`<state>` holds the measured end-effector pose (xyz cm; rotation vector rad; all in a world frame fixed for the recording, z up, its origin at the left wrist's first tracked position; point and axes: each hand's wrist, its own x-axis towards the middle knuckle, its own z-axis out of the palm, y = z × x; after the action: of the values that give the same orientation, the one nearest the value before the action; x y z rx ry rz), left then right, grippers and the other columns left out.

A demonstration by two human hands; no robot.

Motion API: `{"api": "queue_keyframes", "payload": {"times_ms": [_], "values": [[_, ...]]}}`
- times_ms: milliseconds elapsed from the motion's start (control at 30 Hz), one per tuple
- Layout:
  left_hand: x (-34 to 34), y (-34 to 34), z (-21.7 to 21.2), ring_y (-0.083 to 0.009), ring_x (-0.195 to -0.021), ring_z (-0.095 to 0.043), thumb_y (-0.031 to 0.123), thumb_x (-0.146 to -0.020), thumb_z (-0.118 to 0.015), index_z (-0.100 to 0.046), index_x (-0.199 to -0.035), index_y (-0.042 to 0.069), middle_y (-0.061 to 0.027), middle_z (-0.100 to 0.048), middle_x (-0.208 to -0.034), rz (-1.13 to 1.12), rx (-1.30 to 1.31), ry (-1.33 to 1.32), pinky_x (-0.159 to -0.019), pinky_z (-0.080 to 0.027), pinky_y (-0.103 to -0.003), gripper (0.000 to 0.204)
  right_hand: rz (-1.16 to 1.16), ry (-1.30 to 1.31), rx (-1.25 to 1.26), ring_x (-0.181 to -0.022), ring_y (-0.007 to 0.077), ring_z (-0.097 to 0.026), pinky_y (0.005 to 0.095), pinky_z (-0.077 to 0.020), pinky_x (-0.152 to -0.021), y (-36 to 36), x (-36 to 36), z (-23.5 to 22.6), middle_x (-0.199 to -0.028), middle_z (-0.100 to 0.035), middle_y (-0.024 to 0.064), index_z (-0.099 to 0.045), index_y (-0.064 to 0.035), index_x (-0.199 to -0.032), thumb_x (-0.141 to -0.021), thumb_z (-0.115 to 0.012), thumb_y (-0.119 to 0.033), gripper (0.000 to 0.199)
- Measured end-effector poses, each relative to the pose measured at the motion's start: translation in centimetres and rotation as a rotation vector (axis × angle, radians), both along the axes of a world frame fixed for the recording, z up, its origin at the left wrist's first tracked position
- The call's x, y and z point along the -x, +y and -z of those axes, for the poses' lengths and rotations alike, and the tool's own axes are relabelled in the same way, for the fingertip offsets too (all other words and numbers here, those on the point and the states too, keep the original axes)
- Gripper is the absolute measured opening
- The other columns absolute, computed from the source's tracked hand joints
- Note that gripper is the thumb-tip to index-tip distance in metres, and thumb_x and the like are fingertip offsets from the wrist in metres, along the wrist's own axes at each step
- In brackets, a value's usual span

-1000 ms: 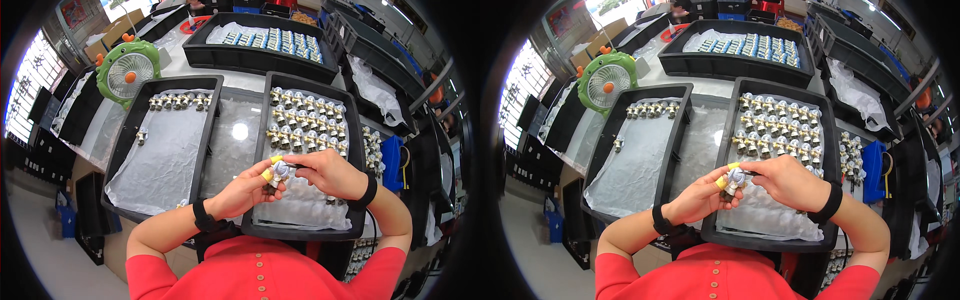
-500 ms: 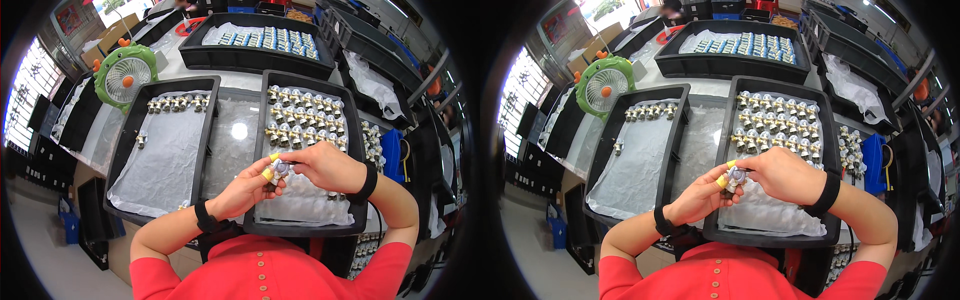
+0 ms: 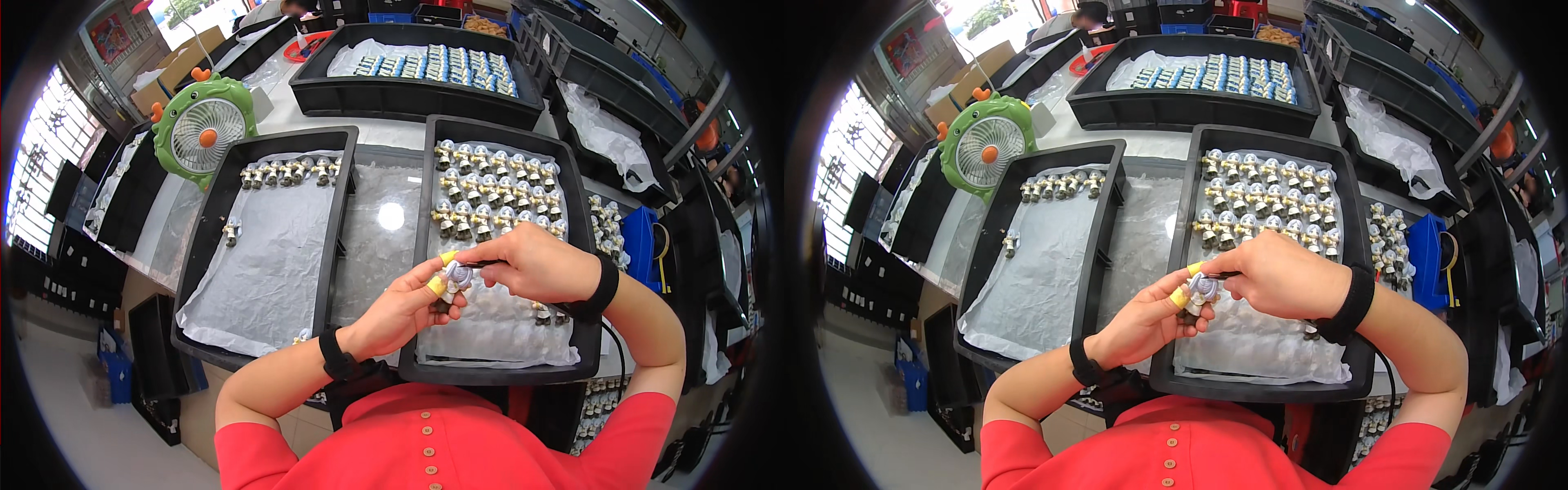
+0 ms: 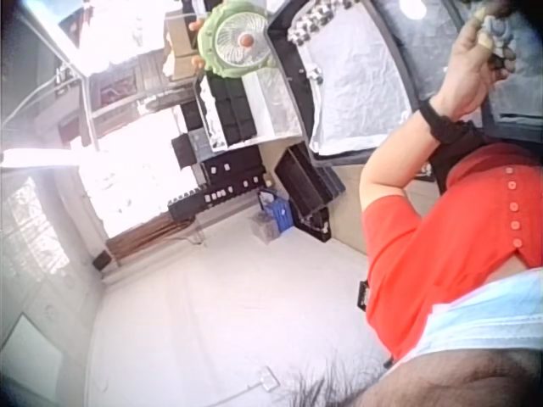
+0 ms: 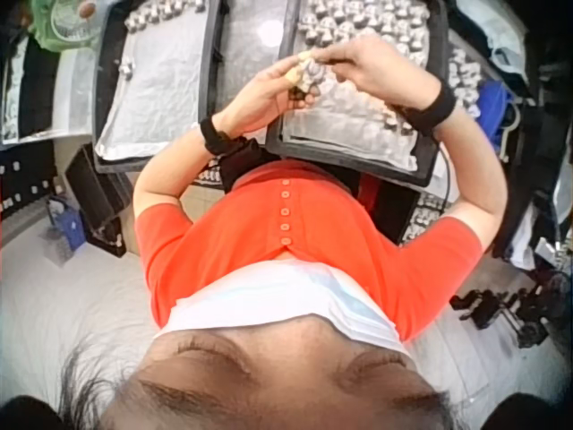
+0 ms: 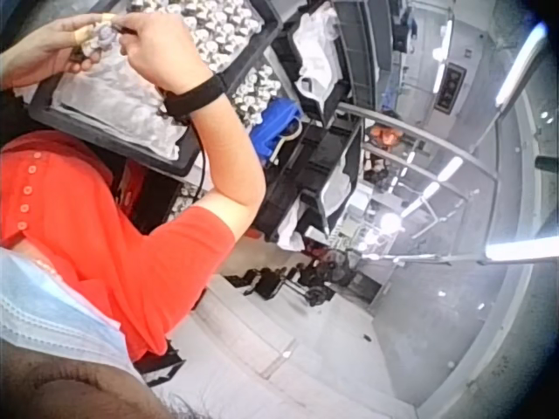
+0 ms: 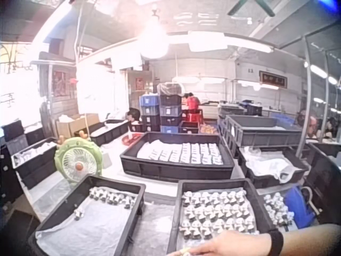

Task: The person picks up small, bell-shaped metal objects from a tray and uses a red-handled tool to apply a substance to the top of each object. After applying the substance, the person places the object into a separate tray lined with white paper. The process is repeated for multiple objects throughout the clip.

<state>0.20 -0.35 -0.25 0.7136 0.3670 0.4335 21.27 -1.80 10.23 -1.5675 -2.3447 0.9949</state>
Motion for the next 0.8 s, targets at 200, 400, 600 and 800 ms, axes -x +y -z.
{"api": "queue_keyframes", "payload": {"times_ms": [200,400,600,800], "values": [[-0.11,-0.1,-0.22,-0.013,-0.088,-0.055,0.022,-0.101,-0.038,-0.032,-0.141,0.014,-0.008,-0.056,-0.107,-0.013,0.008,0.01,-0.079,-0.045,-0.028,0.042,-0.026,-0.036,-0.079,-0.071,0.033,-0.064,0.0381,-0.0503,-0.067,0.12,-0.02,0.43,-0.076,-0.065,0.0181,-0.067,-0.0052,-0.107,-0.078,-0.06,-0.005,0.03],[-0.09,-0.1,-0.13,-0.0128,-0.088,-0.055,0.021,-0.101,-0.039,-0.032,-0.141,0.014,-0.0078,-0.056,-0.107,-0.018,0.01,0.008,-0.079,-0.045,-0.028,0.042,0.004,-0.005,-0.017,-0.07,0.0335,-0.064,0.0381,-0.0505,-0.066,0.19,0.16,-0.02,-0.076,-0.065,0.019,-0.067,-0.0048,-0.105,-0.077,-0.061,-0.005,0.029],[-0.1,-0.07,-0.1,-0.0131,-0.088,-0.055,0.021,-0.1,-0.039,-0.033,-0.141,0.014,-0.0078,-0.055,-0.107,-0.021,0.019,0.016,-0.079,-0.046,-0.028,0.042,-0.001,-0.016,-0.079,-0.07,0.0331,-0.064,0.0376,-0.0507,-0.067,0.01,0.17,0.56,-0.075,-0.065,0.0193,-0.067,-0.004,-0.106,-0.078,-0.061,-0.005,0.028],[-0.07,-0.09,-0.01,-0.0132,-0.088,-0.055,0.021,-0.1,-0.039,-0.033,-0.141,0.014,-0.0081,-0.055,-0.107,-0.021,0.011,0.009,-0.078,-0.046,-0.028,0.042,0.021,0.01,-0.028,-0.071,0.0334,-0.064,0.0376,-0.0508,-0.067,0.13,0.17,0.21,-0.076,-0.065,0.0199,-0.067,-0.004,-0.106,-0.077,-0.061,-0.004,0.029]]}}
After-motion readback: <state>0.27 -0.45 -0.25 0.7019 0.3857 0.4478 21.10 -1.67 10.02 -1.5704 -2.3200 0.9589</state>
